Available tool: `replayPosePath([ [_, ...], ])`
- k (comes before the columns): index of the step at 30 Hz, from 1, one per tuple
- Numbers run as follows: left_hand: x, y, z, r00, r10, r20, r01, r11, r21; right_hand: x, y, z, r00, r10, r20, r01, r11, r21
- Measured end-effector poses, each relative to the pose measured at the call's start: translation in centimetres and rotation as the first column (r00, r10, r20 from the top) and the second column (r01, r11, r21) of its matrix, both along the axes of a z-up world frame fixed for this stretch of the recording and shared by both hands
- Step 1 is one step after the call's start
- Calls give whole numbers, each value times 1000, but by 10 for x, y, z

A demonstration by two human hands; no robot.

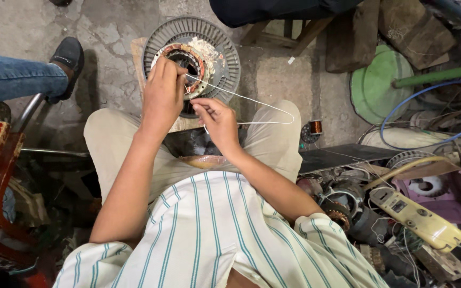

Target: The person sits cross-legged on the floor and winds a white wire around the slots of a motor stator. They repeatedly pull the wire through the stator's central opening and wrap it around the copper coils, continuing this process throughout the clip.

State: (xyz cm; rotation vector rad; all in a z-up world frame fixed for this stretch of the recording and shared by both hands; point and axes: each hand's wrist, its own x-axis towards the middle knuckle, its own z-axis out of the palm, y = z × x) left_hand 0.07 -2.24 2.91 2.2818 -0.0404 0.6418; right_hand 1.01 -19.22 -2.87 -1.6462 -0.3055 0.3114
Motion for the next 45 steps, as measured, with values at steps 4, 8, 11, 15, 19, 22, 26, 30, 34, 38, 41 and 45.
replayPosePath([
  [4, 0, 1, 1, 1000, 2, 11, -2, 1000, -5, 3, 1, 11, 993, -51, 108, 55, 998, -32],
  [8, 0, 1, 0, 1000, 3, 8, -3, 1000, -9, 4, 1, 12, 985, -130, 114, 133, 991, -19],
  [11, 0, 2, -1, 1000, 3, -2, -3, 1000, -5, 4, 2, 11, 986, -124, 113, 131, 990, -55],
  [15, 0, 2, -1, 1000, -2, -4, 2, 1000, -2, 5, 5, 7, 988, -117, 97, 118, 993, -14],
  [19, 0, 2, -1, 1000, -4, 7, 4, 1000, 15, 8, 9, 7, 992, -113, 59, 114, 993, -19],
  [22, 1, 3, 1, 1000, -15, 27, 14, 999, 30, 11, 13, 10, 986, -120, 113, 131, 987, -95],
  [26, -1, 3, 0, 1000, -19, 14, 19, 999, 31, 8, 15, 16, 936, -35, 351, 113, 973, -203],
  [30, 2, 2, 0, 1000, 8, 11, -9, 997, 76, 11, 17, 24, 936, -37, 350, 124, 966, -228],
  [34, -1, 1, -2, 1000, 4, 7, -4, 998, 60, 11, 15, 31, 907, -38, 420, 158, 954, -255],
  [38, 2, 4, 0, 1000, -16, 26, 14, 998, 55, 13, 18, 38, 881, 2, 474, 163, 938, -306],
  [41, -1, 2, 0, 1000, -15, 18, 14, 999, 33, 14, 17, 43, 773, 101, 627, 205, 895, -397],
  [45, -1, 3, 2, 1000, -13, 24, 12, 999, 40, 12, 15, 51, 736, 165, 656, 185, 884, -430],
])
